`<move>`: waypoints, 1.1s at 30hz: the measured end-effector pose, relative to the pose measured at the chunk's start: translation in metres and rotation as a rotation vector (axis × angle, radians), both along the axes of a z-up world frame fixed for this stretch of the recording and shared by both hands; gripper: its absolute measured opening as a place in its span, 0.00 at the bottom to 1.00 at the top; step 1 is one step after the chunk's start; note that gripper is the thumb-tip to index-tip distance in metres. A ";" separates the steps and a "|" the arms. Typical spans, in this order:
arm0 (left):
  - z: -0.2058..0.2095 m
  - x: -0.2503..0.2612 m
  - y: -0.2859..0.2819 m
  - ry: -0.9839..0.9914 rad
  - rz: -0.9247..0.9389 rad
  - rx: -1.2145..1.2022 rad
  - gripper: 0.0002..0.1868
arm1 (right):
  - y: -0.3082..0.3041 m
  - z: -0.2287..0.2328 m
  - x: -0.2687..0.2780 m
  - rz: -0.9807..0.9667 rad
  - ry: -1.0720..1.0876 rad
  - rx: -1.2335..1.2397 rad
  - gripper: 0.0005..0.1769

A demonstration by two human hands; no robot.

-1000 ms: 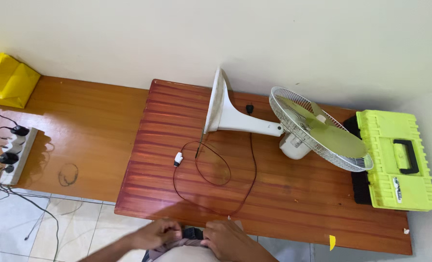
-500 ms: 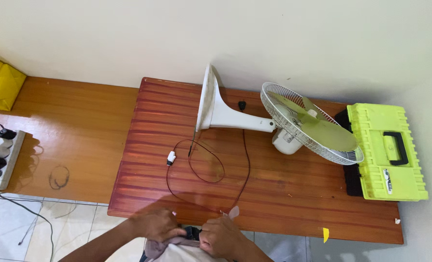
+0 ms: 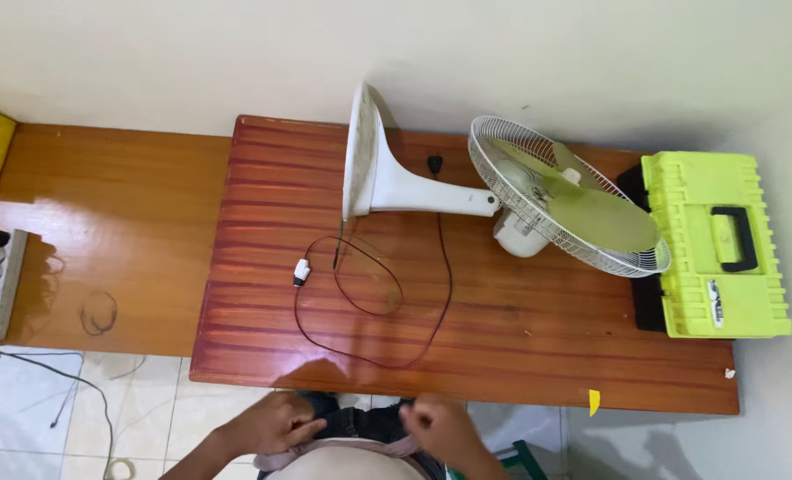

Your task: The person disassembles a white electric fan on a wooden table. They remove the front grille, fan blades, and motor housing, then open a yellow toolbox and use a screwdriver to remove screws from the fan base.

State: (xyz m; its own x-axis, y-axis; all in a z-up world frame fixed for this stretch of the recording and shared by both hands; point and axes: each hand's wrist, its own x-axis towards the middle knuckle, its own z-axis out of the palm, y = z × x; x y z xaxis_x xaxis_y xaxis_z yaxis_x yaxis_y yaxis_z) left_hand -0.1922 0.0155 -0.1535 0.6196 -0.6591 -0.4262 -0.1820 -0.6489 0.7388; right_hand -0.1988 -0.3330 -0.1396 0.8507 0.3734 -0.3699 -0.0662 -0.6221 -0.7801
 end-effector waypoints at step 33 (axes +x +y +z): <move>0.065 0.061 0.024 -0.172 0.927 -0.366 0.10 | -0.011 0.185 0.053 -0.919 -0.447 0.796 0.15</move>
